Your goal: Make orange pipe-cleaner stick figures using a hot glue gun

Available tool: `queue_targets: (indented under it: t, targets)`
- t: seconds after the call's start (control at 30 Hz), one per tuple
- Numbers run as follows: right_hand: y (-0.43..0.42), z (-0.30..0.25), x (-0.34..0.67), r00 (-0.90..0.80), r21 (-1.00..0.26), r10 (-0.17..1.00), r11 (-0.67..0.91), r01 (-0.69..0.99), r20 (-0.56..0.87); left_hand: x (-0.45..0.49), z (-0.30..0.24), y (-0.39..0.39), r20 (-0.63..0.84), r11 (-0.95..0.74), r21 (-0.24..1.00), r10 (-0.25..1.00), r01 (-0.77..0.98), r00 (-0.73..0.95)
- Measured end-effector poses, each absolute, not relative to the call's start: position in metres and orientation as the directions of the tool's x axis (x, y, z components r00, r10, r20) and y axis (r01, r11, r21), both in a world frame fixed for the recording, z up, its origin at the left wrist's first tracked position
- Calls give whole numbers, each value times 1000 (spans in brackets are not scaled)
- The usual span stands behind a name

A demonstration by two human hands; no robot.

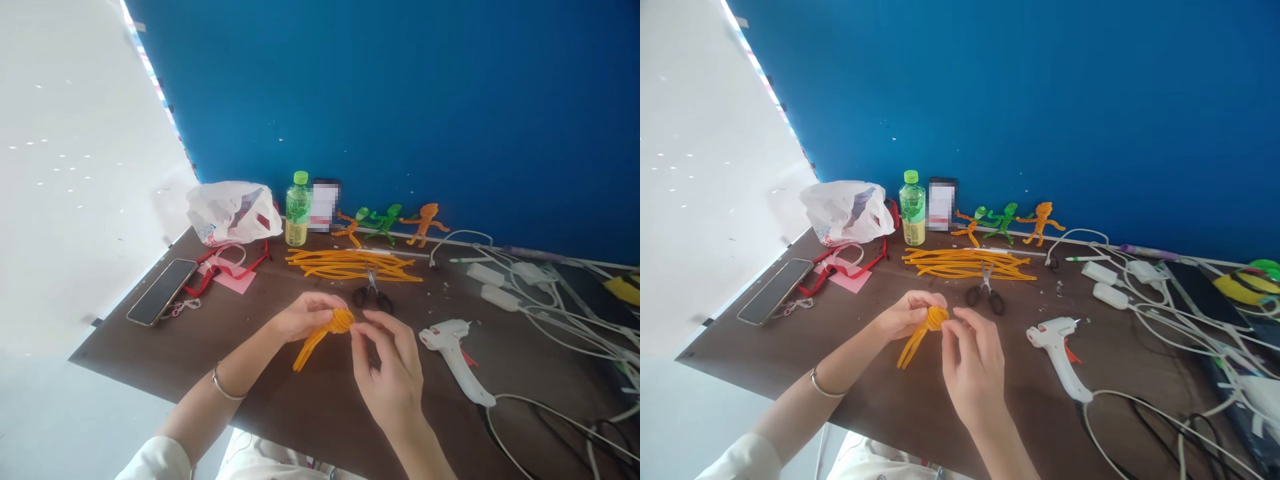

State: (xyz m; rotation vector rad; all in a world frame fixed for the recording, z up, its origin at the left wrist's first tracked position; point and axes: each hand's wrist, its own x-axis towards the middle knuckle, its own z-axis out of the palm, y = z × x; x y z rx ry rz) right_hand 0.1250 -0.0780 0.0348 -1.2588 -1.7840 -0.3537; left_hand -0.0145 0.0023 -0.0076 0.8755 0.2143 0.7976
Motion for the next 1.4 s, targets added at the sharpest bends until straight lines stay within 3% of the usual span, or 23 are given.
queue_targets:
  t: [0.3,0.4,0.63,0.87,1.0,1.4]
  targets:
    - [-77,41,126,-138,-162,603,416,895,786,-14,-6,4,200,322,778,687,-540,698]
    - [-77,43,126,-100,-238,644,416,878,759,-14,-6,3,179,338,773,696,-537,696]
    - [-81,47,122,119,-589,803,318,743,584,-14,-5,2,117,366,778,714,-510,690]
    - [-80,49,126,213,-775,904,176,607,372,-14,-7,3,122,358,784,712,-508,691]
    - [-79,49,126,254,-815,907,146,561,337,-15,-7,4,141,356,776,708,-521,692]
    - [-80,50,121,285,-792,861,196,578,421,-15,-6,3,87,382,768,732,-513,676]
